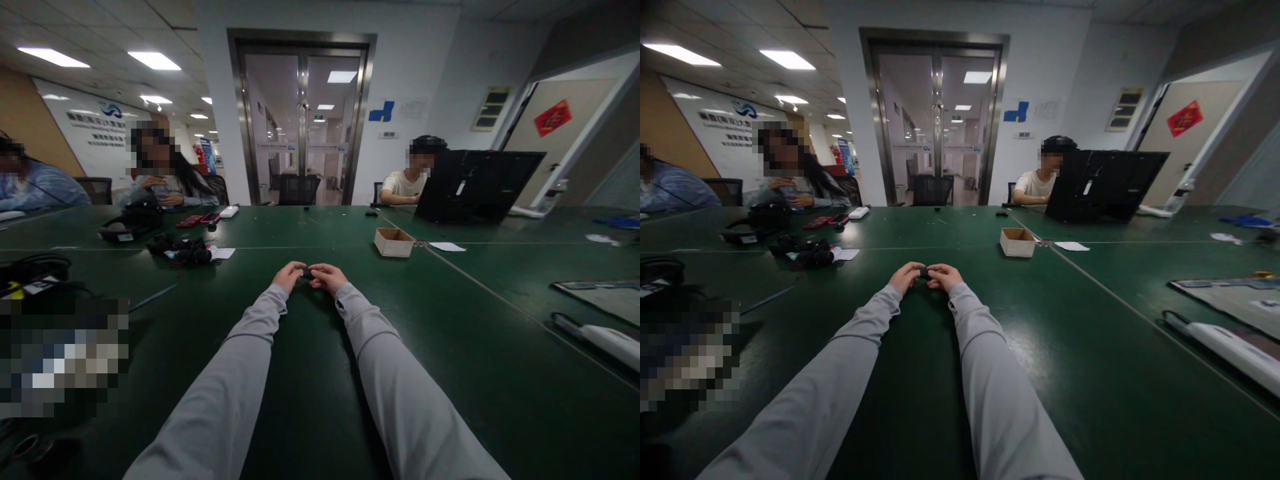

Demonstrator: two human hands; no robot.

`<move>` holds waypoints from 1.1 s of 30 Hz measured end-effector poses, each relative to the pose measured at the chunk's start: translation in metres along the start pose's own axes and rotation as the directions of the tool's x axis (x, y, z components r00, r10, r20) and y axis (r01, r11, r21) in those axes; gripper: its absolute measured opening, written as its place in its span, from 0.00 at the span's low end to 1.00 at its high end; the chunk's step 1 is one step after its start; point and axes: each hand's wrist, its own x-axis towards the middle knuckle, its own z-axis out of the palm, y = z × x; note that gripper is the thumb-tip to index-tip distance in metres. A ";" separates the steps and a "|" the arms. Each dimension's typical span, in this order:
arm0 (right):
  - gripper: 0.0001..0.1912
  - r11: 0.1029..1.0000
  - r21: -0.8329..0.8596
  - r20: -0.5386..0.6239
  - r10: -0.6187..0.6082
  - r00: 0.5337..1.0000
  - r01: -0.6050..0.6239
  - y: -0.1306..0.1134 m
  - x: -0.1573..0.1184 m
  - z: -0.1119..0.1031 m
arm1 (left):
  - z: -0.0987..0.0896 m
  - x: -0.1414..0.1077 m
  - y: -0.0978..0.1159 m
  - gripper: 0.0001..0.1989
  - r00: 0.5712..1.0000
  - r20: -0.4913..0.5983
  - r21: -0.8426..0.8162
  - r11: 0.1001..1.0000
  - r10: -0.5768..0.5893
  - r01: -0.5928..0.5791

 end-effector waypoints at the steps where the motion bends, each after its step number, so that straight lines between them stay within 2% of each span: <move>1: 0.06 1.000 -0.002 -0.004 0.002 1.000 -0.002 0.000 0.000 0.000 | 0.000 0.000 0.000 0.14 1.000 0.000 0.004 1.000 0.009 -0.009; 5: 0.06 1.000 -0.005 -0.007 0.000 1.000 0.000 0.001 0.001 0.000 | -0.001 -0.001 0.002 0.15 0.999 0.024 0.029 0.999 0.023 -0.024; 10: 0.06 1.000 -0.008 0.003 0.007 1.000 -0.007 0.001 0.001 0.000 | -0.001 -0.004 0.006 0.15 0.999 0.024 -0.020 0.999 0.042 -0.041; 17: 0.05 1.000 0.006 0.005 0.011 1.000 -0.011 0.000 0.000 0.000 | -0.001 -0.002 0.007 0.15 0.998 0.048 -0.109 0.993 -0.033 0.038; 24: 0.06 1.000 0.021 -0.002 0.011 1.000 -0.010 -0.001 0.000 0.000 | 0.000 0.000 0.001 0.15 1.000 0.024 -0.069 0.997 -0.014 0.016; 33: 0.06 1.000 0.015 0.006 0.013 1.000 -0.013 0.001 0.001 -0.001 | 0.000 -0.003 0.008 0.15 0.999 0.031 -0.055 0.998 -0.010 0.012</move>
